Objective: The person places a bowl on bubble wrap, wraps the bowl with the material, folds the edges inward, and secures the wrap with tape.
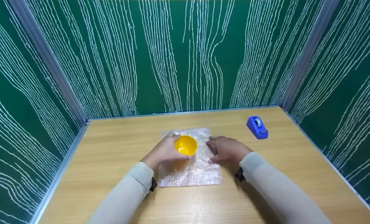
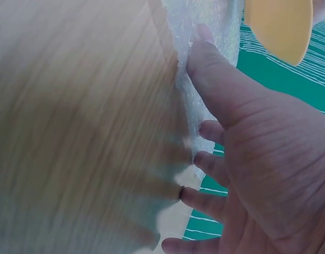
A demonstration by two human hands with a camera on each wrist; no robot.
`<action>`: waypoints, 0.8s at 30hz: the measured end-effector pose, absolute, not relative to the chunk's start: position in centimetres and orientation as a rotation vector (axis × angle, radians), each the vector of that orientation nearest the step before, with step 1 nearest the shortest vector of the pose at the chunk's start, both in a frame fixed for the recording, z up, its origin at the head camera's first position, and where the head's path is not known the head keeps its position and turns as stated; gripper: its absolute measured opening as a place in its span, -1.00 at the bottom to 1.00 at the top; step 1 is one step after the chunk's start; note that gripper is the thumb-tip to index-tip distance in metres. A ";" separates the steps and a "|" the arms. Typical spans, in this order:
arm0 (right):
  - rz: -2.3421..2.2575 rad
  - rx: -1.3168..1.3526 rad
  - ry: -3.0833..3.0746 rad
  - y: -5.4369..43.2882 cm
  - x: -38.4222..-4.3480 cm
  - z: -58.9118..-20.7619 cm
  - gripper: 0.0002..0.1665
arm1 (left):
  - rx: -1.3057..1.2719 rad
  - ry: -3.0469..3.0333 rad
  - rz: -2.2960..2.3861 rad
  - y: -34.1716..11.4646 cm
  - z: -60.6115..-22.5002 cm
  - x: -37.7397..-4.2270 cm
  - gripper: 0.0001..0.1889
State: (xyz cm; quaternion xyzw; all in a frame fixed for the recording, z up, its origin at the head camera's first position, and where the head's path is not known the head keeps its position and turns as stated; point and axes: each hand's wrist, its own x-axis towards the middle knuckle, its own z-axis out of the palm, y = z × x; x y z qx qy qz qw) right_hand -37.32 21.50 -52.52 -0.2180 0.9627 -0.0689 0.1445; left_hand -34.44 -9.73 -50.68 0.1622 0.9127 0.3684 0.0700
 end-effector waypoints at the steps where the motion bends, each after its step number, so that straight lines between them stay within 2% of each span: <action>1: -0.201 -0.628 2.774 21.5 -37.3 -52.6 0.18 | 0.486 2.743 1.106 -9.6 -50.8 -34.4 0.15; 17: -0.224 -0.643 2.765 21.7 -37.2 -52.4 0.19 | 0.415 2.719 1.067 -8.7 -51.8 -34.2 0.19; 24: -0.228 -0.651 2.769 21.7 -37.3 -52.5 0.20 | 0.500 2.756 1.037 -8.5 -52.0 -34.3 0.16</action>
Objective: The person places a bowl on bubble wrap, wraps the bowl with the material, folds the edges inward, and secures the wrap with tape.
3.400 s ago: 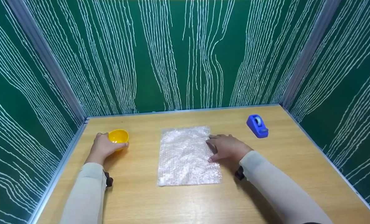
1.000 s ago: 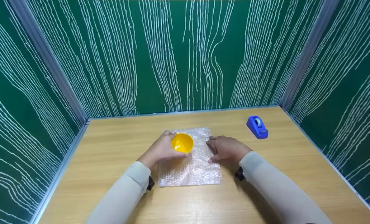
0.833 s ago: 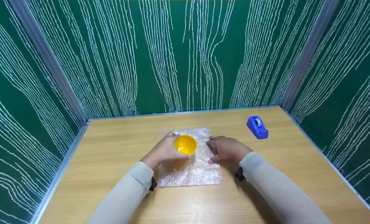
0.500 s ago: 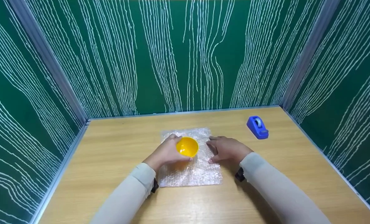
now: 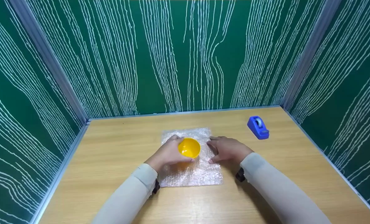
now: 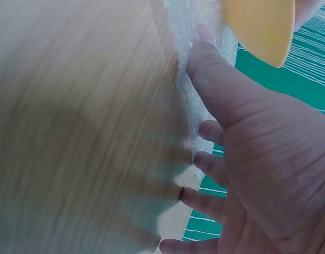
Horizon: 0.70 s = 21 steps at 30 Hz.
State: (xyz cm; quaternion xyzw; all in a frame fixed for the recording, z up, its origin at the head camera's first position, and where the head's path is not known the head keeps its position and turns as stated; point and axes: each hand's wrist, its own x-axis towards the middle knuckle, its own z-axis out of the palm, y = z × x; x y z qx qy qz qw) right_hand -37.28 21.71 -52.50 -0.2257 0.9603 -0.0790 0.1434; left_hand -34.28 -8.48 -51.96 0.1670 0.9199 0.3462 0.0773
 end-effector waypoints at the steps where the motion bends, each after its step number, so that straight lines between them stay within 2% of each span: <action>1: -0.228 -0.645 2.769 21.7 -37.3 -52.5 0.20 | 0.509 2.757 1.032 -8.4 -52.0 -34.3 0.16; 8: -0.262 -0.596 2.757 21.7 -37.4 -52.8 0.23 | 0.473 2.702 1.040 -8.3 -51.9 -34.2 0.14; 15: -0.264 -0.598 2.758 21.7 -37.2 -52.7 0.22 | 0.436 2.723 0.996 -9.0 -51.9 -34.5 0.30; 21: -0.279 -0.612 2.769 21.8 -37.1 -52.5 0.17 | 0.490 2.719 1.019 -9.5 -51.9 -34.7 0.16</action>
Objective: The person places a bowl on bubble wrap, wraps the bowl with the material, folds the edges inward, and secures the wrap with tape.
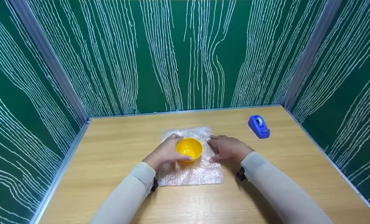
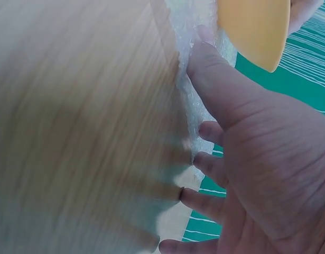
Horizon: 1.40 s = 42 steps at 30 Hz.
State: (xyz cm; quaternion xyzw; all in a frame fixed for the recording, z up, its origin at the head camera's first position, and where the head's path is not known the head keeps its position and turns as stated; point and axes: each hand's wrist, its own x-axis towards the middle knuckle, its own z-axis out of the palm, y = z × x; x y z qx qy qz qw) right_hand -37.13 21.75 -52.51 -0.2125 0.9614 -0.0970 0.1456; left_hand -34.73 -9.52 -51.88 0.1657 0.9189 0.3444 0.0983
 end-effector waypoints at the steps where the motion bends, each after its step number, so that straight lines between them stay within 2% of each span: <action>1: -0.276 -0.607 2.770 21.7 -37.1 -52.5 0.17 | 0.502 2.715 1.018 -9.5 -51.9 -34.7 0.14; 10: -0.222 -0.631 2.770 21.5 -37.3 -52.6 0.20 | 0.552 2.738 0.921 -9.5 -51.6 -34.4 0.18; 19: -0.175 -0.628 2.780 21.4 -37.3 -52.1 0.15 | 0.433 2.676 0.957 -9.1 -50.7 -34.6 0.17; 37: -0.132 -0.713 2.769 22.0 -35.5 -49.6 -0.53 | 0.431 2.652 0.962 -9.0 -50.5 -34.6 0.19; 42: -0.124 -0.782 2.754 22.1 -34.3 -49.7 -0.58 | 0.436 2.652 0.983 -9.1 -50.6 -34.5 0.16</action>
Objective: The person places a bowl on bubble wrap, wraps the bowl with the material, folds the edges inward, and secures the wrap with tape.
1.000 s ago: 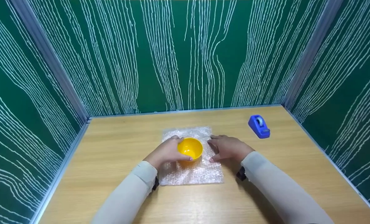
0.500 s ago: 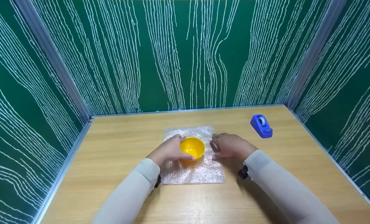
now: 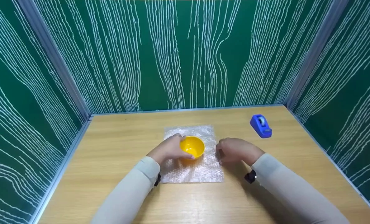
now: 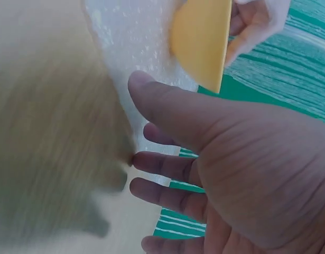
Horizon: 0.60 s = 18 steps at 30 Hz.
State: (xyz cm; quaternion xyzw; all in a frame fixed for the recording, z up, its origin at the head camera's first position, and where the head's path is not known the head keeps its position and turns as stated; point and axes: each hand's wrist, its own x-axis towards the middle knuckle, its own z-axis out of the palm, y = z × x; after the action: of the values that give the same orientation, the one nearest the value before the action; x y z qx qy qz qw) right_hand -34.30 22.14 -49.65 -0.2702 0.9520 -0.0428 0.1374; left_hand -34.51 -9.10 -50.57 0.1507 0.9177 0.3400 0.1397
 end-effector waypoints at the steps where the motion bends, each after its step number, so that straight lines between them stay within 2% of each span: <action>1: -0.126 -0.801 2.752 22.1 -34.1 -49.7 -0.57 | 0.432 2.651 0.983 -9.1 -50.5 -34.5 0.16; 18: -0.021 -0.941 2.648 20.8 -31.2 -49.8 -0.40 | 0.438 2.655 0.927 -9.1 -50.6 -34.7 0.20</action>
State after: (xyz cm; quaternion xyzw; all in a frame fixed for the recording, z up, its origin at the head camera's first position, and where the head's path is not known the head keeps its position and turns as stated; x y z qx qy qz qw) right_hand -31.16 20.79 -49.80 -0.3301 0.9294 -0.0073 0.1648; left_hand -34.67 -9.14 -50.62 0.1521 0.9227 0.3222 0.1474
